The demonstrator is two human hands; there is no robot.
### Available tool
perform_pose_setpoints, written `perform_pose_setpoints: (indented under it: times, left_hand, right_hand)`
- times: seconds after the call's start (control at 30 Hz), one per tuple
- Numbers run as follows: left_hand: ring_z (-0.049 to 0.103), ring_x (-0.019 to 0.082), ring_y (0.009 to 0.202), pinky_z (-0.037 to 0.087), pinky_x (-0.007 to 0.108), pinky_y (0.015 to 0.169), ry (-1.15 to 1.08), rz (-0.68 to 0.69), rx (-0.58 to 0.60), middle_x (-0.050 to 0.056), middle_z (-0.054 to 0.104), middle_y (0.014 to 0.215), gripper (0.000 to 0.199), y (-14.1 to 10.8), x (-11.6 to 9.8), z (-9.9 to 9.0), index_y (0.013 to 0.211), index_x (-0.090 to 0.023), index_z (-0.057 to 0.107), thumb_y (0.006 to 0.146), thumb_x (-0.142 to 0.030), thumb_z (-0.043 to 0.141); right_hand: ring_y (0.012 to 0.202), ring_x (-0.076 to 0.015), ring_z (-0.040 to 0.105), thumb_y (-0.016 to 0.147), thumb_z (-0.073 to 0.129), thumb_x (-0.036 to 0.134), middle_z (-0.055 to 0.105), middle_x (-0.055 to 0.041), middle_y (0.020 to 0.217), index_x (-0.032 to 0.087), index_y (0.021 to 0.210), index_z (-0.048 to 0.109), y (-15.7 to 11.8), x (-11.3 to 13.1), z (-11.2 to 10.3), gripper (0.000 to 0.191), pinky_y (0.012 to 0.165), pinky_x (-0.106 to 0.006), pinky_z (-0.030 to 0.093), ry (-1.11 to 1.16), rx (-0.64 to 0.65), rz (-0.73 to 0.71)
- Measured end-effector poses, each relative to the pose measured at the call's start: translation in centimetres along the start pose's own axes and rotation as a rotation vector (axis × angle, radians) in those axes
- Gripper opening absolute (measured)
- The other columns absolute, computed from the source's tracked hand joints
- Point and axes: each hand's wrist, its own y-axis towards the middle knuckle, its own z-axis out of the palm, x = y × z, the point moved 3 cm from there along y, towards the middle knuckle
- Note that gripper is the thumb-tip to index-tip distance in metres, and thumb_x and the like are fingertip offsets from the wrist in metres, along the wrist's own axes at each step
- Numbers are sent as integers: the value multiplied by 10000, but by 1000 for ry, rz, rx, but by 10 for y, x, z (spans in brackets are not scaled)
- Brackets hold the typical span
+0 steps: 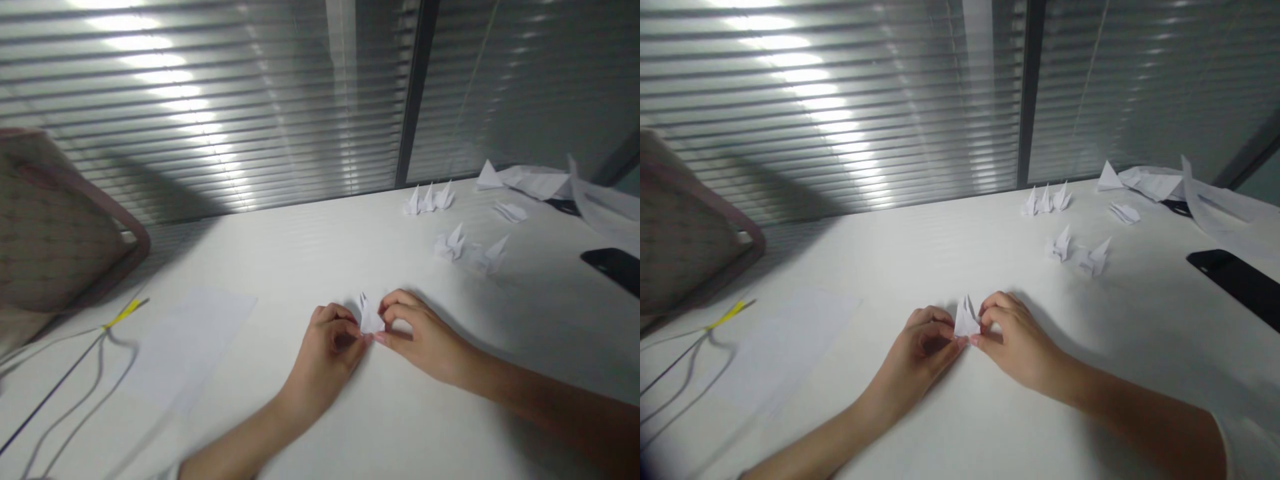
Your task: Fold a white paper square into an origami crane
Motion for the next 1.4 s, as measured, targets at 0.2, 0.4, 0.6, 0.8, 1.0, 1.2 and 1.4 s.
perform_pose_setpoints:
  times: [0.2, 0.4, 0.6, 0.8, 1.0, 1.2, 1.4]
  left_hand:
    - [574, 189, 795, 497, 331, 701, 14, -46, -2, 32, 627, 831, 165, 4, 1, 3, 599, -198, 633, 760, -167, 658]
    - [555, 206, 815, 472, 369, 759, 36, -72, 8, 34, 618, 824, 163, 7, 1, 5, 582, -194, 619, 735, -183, 673]
    - [543, 224, 866, 462, 373, 764, 40, -100, 18, 48, 603, 889, 113, 6, 1, 4, 693, -193, 621, 797, -235, 631]
    - [523, 214, 798, 443, 366, 725, 97, -67, -25, 39, 575, 831, 76, 3, 2, 6, 769, -193, 539, 816, -208, 595]
    - [512, 230, 852, 455, 386, 737, 163, -2, -116, 67, 559, 929, 193, 0, 4, 8, 951, -177, 505, 796, -175, 618]
    - [544, 232, 871, 466, 386, 741, 298, 261, -64, 56, 636, 929, 141, -6, -8, 8, 935, -187, 613, 853, -90, 551]
    - [589, 286, 1020, 514, 413, 850, 541, 596, 46, 139, 680, 1075, 298, -30, -18, 8, 1139, -46, 610, 879, -86, 469]
  right_hand:
    - [941, -195, 554, 852, 591, 205, 571, -60, 954, 198, 715, 543, 1, -4, 0, 146, 863, -368, 450, 26, 16, 22]
    - [968, -206, 526, 824, 632, 175, 560, -65, 961, 189, 733, 548, 2, -2, 0, 124, 881, -385, 440, -77, -26, 17]
    - [934, -197, 528, 796, 660, 156, 556, -52, 944, 187, 687, 553, 3, -1, 0, 156, 855, -373, 443, -112, -32, 38]
    - [946, -217, 521, 765, 695, 180, 554, -45, 943, 195, 756, 538, 2, -2, -2, 158, 867, -400, 418, -196, -78, 71]
    - [949, -230, 504, 740, 721, 202, 519, -52, 965, 197, 885, 518, 3, 2, -5, 250, 856, -402, 403, -287, -69, 92]
    - [929, -221, 519, 751, 706, 180, 524, -37, 943, 209, 849, 519, 4, 1, -4, 213, 826, -379, 404, -306, -35, 77]
    - [933, -228, 558, 781, 689, 200, 577, -26, 905, 211, 813, 530, 2, 1, -1, 163, 830, -411, 408, -315, -61, 38]
